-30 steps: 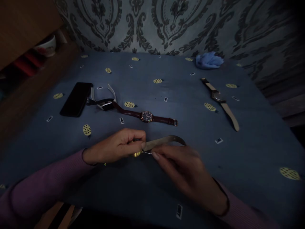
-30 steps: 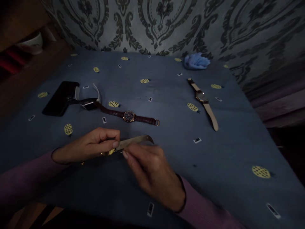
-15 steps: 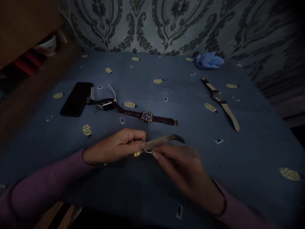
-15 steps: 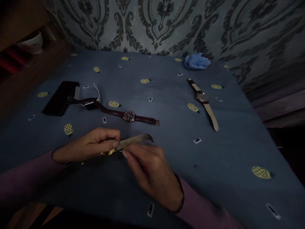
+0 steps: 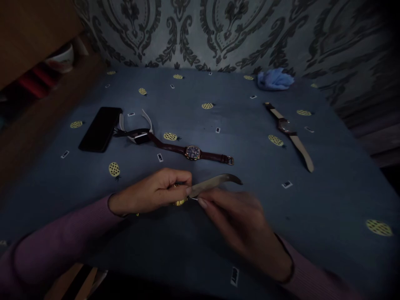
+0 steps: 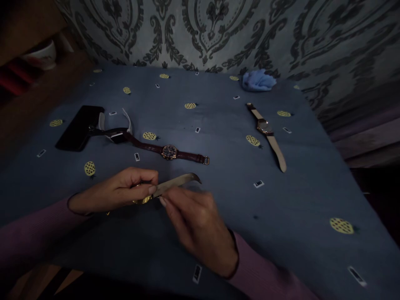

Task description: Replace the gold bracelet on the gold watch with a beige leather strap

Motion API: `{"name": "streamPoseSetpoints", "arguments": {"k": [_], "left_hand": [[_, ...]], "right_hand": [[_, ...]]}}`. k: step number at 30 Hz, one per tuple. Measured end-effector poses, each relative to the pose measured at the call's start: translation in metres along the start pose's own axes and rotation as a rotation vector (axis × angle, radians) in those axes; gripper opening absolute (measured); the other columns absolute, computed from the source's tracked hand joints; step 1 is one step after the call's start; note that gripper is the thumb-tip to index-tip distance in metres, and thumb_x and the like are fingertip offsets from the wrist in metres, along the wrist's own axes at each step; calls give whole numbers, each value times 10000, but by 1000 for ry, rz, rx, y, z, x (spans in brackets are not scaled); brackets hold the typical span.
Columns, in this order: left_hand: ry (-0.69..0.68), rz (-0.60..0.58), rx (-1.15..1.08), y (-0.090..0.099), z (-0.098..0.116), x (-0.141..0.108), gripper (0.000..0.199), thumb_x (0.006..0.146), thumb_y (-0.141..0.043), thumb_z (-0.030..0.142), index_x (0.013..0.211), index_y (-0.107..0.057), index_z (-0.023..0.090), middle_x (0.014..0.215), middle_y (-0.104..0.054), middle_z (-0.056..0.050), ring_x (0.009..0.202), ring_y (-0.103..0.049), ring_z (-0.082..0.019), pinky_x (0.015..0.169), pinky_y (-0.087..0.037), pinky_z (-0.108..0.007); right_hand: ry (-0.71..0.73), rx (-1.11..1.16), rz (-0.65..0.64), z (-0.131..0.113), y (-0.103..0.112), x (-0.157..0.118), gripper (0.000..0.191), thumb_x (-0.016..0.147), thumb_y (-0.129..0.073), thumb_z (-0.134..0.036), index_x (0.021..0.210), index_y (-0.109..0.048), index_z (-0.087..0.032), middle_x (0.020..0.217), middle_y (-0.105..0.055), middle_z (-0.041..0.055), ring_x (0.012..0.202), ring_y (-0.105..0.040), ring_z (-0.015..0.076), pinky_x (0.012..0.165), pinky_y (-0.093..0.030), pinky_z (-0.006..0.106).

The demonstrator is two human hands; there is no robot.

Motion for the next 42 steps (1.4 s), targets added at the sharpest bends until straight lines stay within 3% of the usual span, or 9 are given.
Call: {"name": "streamPoseSetpoints", "arguments": {"k": [42], "left_hand": [[50, -50, -42, -3, 0, 2, 279, 933, -472, 332, 710, -452, 165, 552, -323, 81, 471, -266, -54, 416, -210, -163]], "right_hand": [[-32, -28, -45, -2, 0, 0, 234, 932, -465, -113, 740, -574, -189, 535, -513, -48, 450, -484, 93, 482, -373, 240]]}}
Point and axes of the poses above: each hand's wrist, its own x-axis towards the middle knuckle, its own y-axis out of the back of the hand, z = x × y, the point moved 10 cm from there along x, towards the middle knuckle
